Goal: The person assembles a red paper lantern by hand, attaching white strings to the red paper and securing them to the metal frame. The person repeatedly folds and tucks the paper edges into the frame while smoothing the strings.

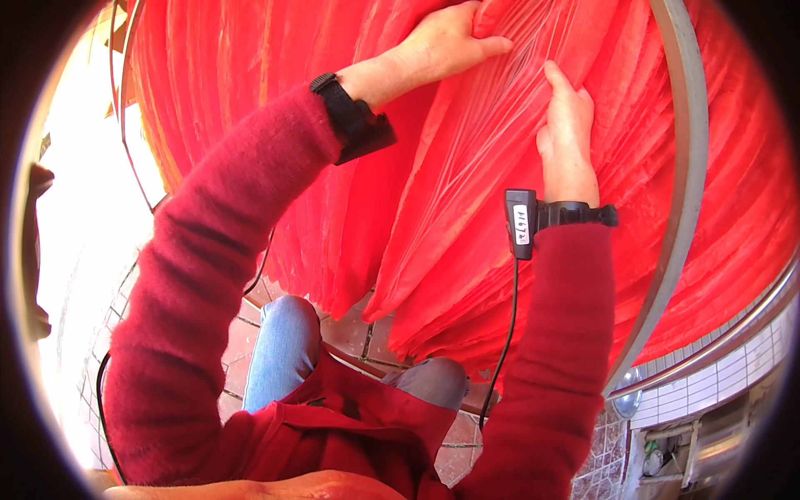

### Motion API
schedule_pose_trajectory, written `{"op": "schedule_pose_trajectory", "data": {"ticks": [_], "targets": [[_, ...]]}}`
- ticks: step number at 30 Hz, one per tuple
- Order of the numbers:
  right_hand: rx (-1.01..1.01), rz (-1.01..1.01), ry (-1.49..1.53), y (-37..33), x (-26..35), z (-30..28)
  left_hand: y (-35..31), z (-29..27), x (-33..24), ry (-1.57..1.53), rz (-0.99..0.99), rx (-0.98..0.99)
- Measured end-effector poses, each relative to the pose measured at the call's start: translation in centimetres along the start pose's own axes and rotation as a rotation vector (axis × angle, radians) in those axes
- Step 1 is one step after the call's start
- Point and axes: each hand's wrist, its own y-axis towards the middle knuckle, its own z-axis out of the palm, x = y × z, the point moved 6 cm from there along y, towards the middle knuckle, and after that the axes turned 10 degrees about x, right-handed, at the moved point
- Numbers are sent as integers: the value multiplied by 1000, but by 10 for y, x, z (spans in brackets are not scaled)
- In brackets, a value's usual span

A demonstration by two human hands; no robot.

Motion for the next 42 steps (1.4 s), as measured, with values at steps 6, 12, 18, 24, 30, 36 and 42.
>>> {"op": "schedule_pose_trajectory", "data": {"ticks": [6,12,18,24,30,36,42], "targets": [[40,-80,-24,-6,5,8,-7,11,-24,164,-21,-54],[35,-151,-88,-6,5,5,17,20,-11,144,45,42],[-39,-245,-219,-5,6,-1,11,7,-2,-94,129,7],[-241,-303,-430,0,7,-11,10,-8,6,-38,85,-24],[-148,-273,-325,-4,10,-6,-15,-18,-16,51,330,-198],[-48,-221,-249,-5,8,2,-40,-26,-53,527,725,-177],[-22,-268,-243,-5,8,4,-31,-3,-56,852,1042,64]]}}
